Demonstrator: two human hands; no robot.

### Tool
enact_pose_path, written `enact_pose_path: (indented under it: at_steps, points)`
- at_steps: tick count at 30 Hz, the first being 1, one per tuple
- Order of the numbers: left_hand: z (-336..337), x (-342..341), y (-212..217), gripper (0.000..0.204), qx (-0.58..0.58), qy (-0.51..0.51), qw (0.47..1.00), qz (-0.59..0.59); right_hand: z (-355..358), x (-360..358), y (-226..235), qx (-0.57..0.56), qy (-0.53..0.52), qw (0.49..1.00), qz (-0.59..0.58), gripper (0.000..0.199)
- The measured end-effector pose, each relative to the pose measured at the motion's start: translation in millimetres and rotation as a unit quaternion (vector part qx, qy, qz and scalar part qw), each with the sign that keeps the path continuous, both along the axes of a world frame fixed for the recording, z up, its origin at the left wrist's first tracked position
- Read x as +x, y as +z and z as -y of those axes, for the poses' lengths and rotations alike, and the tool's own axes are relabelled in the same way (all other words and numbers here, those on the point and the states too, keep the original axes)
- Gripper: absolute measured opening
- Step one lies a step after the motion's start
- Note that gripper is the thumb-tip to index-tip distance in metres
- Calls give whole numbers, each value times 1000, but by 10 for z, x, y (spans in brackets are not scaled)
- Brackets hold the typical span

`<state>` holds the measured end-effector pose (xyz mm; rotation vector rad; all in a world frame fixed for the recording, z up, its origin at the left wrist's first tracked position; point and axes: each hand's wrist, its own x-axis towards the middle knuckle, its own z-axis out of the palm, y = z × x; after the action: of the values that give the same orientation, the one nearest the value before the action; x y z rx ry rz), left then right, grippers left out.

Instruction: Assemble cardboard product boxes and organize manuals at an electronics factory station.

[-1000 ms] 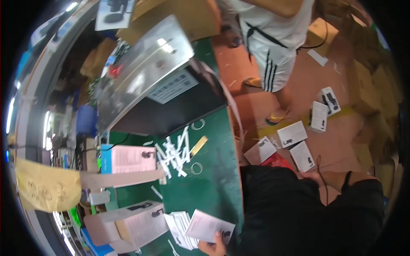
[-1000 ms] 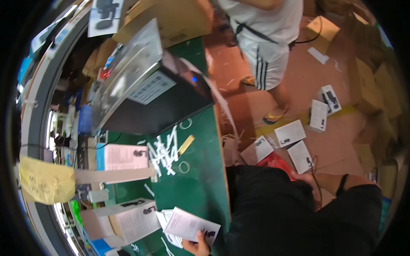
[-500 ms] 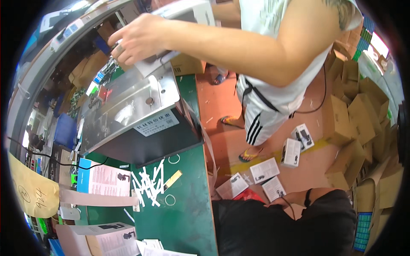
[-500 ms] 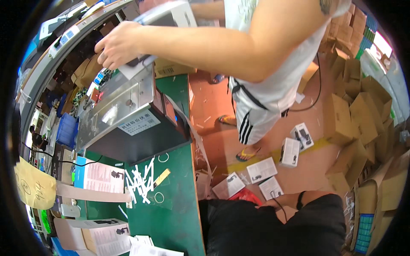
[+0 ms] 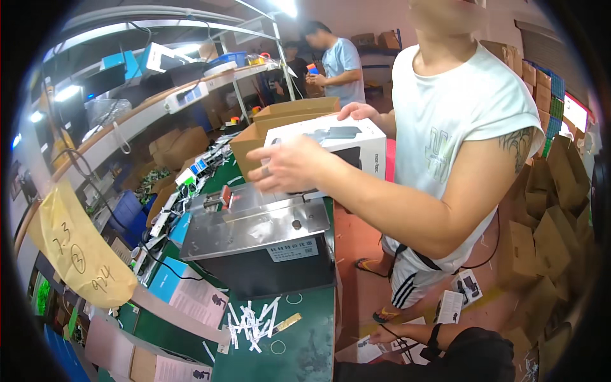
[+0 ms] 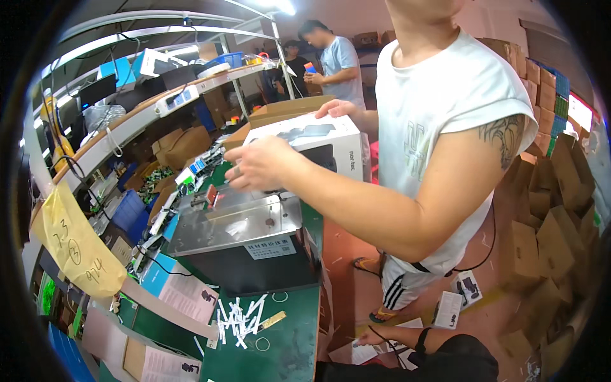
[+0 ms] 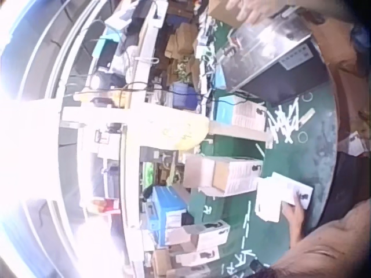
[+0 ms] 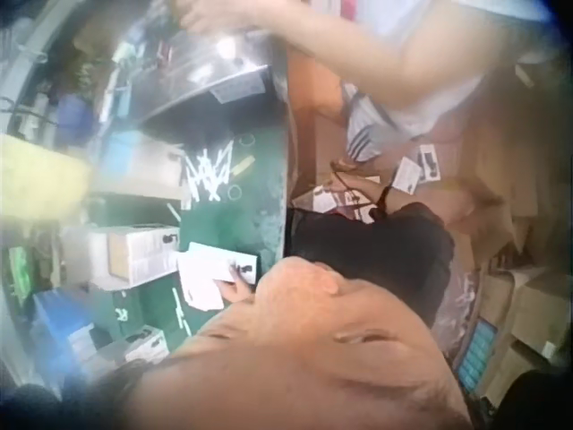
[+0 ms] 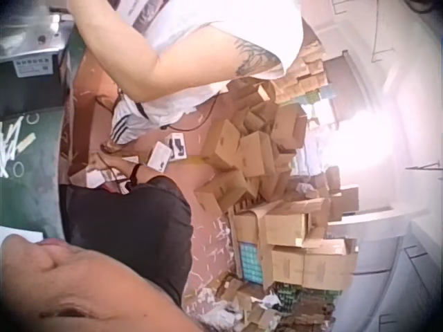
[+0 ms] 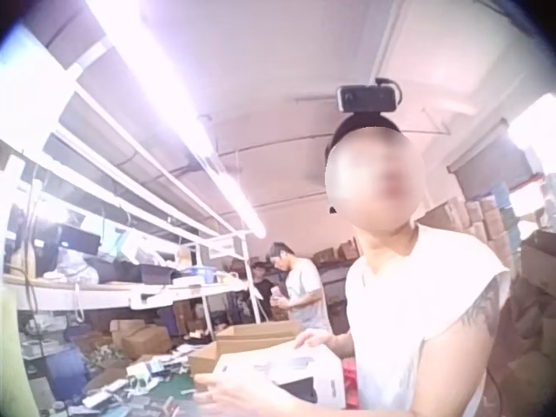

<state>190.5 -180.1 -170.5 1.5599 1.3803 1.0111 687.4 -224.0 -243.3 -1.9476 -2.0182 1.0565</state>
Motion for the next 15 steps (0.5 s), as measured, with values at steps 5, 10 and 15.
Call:
enact_pose_path:
  at_steps: [5, 10, 15]
  points:
    - [-49, 141, 104, 48, -23, 7, 997, 71, 213, -545, 190, 14, -212, 894, -395, 35]
    - [48, 213, 572, 37, 32, -13, 999, 18, -52, -932, 879, 74, -149, 821, -546, 29]
    - [94, 193, 799, 55, -86, 13, 996, 3, -309, -1118, 1089, 32, -54, 815, -576, 33]
